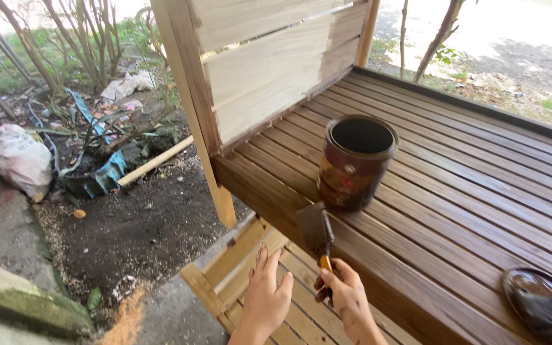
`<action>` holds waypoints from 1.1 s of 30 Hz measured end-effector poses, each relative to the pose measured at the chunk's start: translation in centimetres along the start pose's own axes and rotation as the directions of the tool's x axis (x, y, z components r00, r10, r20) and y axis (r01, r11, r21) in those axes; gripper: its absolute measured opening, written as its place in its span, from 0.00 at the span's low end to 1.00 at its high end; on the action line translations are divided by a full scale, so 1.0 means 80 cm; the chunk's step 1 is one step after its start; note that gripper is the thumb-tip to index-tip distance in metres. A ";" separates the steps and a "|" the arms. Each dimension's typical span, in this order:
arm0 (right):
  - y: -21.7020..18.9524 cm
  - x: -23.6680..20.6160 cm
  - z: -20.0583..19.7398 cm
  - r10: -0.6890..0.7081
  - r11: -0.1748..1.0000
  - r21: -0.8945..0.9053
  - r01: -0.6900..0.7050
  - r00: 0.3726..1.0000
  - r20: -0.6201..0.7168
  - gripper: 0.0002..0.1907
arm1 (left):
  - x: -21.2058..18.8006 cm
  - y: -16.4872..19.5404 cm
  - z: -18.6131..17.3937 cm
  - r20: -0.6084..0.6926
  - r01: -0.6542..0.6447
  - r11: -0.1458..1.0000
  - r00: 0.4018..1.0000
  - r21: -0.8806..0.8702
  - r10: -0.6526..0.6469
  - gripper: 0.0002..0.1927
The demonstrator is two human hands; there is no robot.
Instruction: The person applies dark wood stain to a slatted wooden furniture frame using a brush, working along the rails and legs. They dip the brush into a stain can, wipe excess against the rim, and coat the edges and legs of the piece.
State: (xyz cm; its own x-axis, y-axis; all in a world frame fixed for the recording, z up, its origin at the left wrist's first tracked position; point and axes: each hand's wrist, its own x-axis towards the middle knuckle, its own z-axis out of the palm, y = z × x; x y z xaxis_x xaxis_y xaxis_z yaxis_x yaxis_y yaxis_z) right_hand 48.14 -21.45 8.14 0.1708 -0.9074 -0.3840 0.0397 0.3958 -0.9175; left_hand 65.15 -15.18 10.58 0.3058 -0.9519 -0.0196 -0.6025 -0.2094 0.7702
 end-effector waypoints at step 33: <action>-0.361 0.312 0.028 0.016 -0.222 -0.897 -0.383 0.918 -0.396 0.16 | 0.355 -0.005 -0.086 0.369 -0.334 0.915 0.840 -0.226 0.397 0.33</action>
State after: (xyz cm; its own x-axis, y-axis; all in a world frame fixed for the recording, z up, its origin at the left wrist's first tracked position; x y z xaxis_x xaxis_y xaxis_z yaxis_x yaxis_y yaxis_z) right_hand 53.44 -55.19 25.31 -0.2326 -0.8828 -0.4082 -0.9570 0.1329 0.2578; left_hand 79.14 -40.59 14.14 -0.2549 -0.9655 0.0541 -0.4872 0.1765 0.8552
